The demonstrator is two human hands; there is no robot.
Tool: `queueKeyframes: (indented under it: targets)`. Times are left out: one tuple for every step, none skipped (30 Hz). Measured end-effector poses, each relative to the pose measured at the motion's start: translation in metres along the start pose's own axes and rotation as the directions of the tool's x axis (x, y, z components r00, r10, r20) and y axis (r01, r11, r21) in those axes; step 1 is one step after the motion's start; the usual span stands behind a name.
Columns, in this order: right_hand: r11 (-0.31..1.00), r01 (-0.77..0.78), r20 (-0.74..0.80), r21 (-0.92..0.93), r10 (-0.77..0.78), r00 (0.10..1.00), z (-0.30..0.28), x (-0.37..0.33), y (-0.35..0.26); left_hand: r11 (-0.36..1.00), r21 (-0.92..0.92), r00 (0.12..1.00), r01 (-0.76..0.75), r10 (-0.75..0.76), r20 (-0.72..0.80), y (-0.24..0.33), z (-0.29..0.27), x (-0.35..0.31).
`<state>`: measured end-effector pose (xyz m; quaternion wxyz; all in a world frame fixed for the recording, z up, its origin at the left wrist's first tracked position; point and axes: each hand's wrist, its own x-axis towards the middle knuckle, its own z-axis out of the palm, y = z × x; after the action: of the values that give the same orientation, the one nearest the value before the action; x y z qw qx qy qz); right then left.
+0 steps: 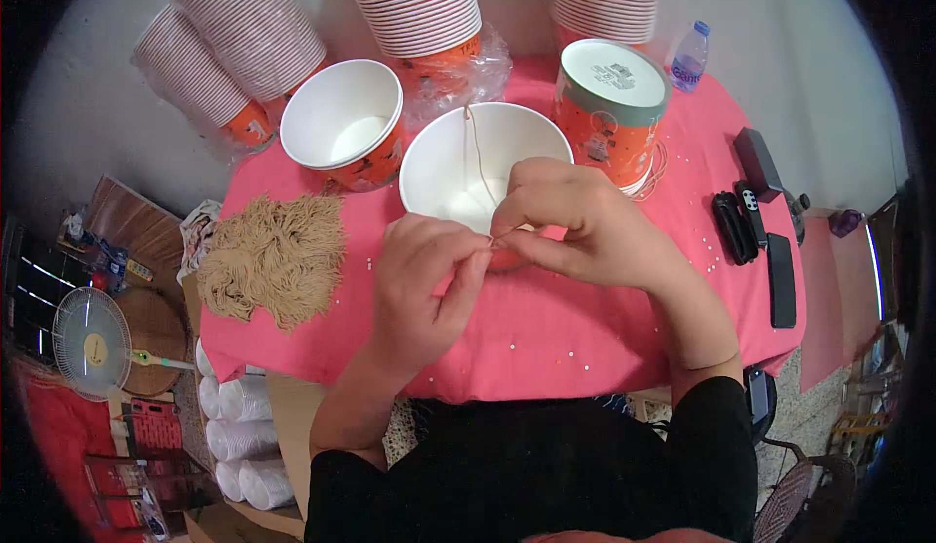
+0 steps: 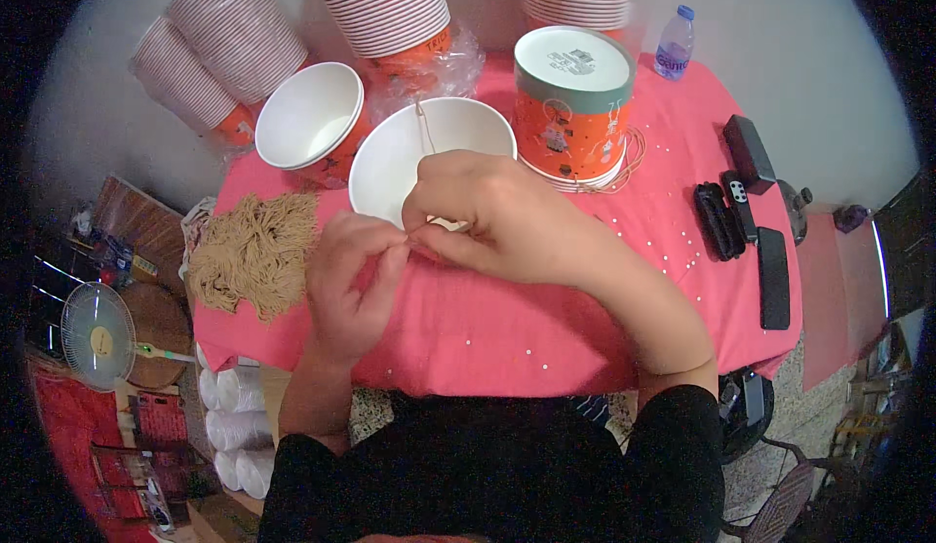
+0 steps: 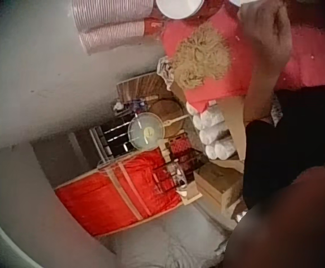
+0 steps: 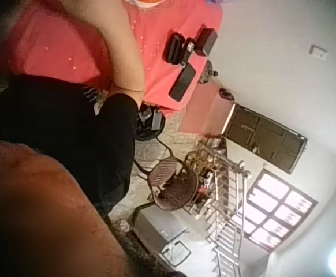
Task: Placing rubber bands around paper buckets and stacking them for packaging.
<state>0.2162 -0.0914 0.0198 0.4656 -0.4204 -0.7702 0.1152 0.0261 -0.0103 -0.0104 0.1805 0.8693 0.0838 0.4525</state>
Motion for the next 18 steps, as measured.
queueKeyframes:
  targets:
    - [1.0,0.011,-0.007,-0.011,-0.011,1.0,0.0,0.0,0.001,1.0,-0.002,1.0,0.0,0.0,0.0,0.004,-0.002,-0.002]
    - [1.0,0.004,-0.01,-0.015,-0.004,1.0,0.0,-0.001,0.004,0.997,-0.017,0.997,-0.069,0.068,-0.037,0.012,-0.004,-0.003]
    - [0.999,-0.018,-0.032,-0.048,0.017,0.999,-0.002,-0.001,0.007,0.99,-0.029,0.988,-0.139,0.136,-0.076,0.021,-0.008,-0.005]
    - [0.996,-0.041,-0.056,-0.081,0.037,0.998,-0.003,-0.001,0.01,0.971,-0.083,0.974,-0.226,0.223,-0.044,0.029,-0.019,-0.009]
    - [0.997,-0.028,-0.052,-0.076,0.024,0.998,-0.003,0.002,0.009,0.971,-0.069,0.973,-0.227,0.224,-0.046,0.044,-0.028,-0.016]
    - [0.996,-0.024,-0.031,-0.087,0.022,0.999,-0.002,0.004,0.009,0.9,-0.27,0.936,-0.341,0.3,-0.183,0.06,-0.036,-0.025]
    - [0.995,-0.021,-0.005,-0.103,0.02,1.0,0.0,0.007,0.009,0.771,-0.438,0.88,-0.462,0.338,-0.333,0.072,-0.044,-0.034]
    - [0.992,-0.045,-0.008,-0.116,0.044,0.999,0.001,0.004,0.015,0.571,-0.589,0.816,-0.572,0.32,-0.481,0.071,-0.042,-0.036]
    - [0.986,-0.07,0.007,-0.148,0.072,0.997,0.002,0.0,0.021,0.554,-0.608,0.818,-0.569,0.308,-0.485,0.068,-0.04,-0.031]
    - [0.985,-0.071,0.024,-0.16,0.076,0.997,0.003,0.0,0.021,0.507,-0.586,0.774,-0.632,0.373,-0.512,0.074,-0.043,-0.02]
    - [0.983,-0.081,0.022,-0.162,0.086,0.996,0.002,-0.002,0.025,0.445,-0.571,0.724,-0.69,0.427,-0.542,0.074,-0.043,-0.009]
    - [0.983,-0.084,0.035,-0.162,0.09,0.995,0.002,-0.003,0.025,0.388,-0.543,0.667,-0.744,0.483,-0.568,0.079,-0.045,0.001]
    - [0.983,-0.087,0.048,-0.163,0.096,0.994,0.001,-0.003,0.025,0.326,-0.516,0.604,-0.793,0.534,-0.591,0.083,-0.046,0.005]
    - [0.985,-0.072,0.054,-0.154,0.082,0.995,0.001,0.001,0.023,0.336,-0.506,0.602,-0.794,0.542,-0.586,0.088,-0.049,0.004]
    - [0.985,-0.048,0.062,-0.165,0.059,0.996,0.001,0.004,0.021,0.337,-0.452,0.562,-0.826,0.555,-0.613,0.094,-0.053,0.003]
    - [0.984,-0.023,0.069,-0.175,0.035,0.997,0.001,0.007,0.018,0.335,-0.397,0.519,-0.855,0.57,-0.637,0.101,-0.056,0.001]
    - [0.983,-0.035,0.063,-0.181,0.047,0.997,0.0,0.004,0.021,0.327,-0.406,0.521,-0.853,0.564,-0.641,0.098,-0.052,0.0]
    - [0.978,-0.085,0.066,-0.192,0.1,0.993,-0.002,0.001,0.024,0.311,-0.492,0.581,-0.813,0.495,-0.647,0.096,-0.047,-0.001]
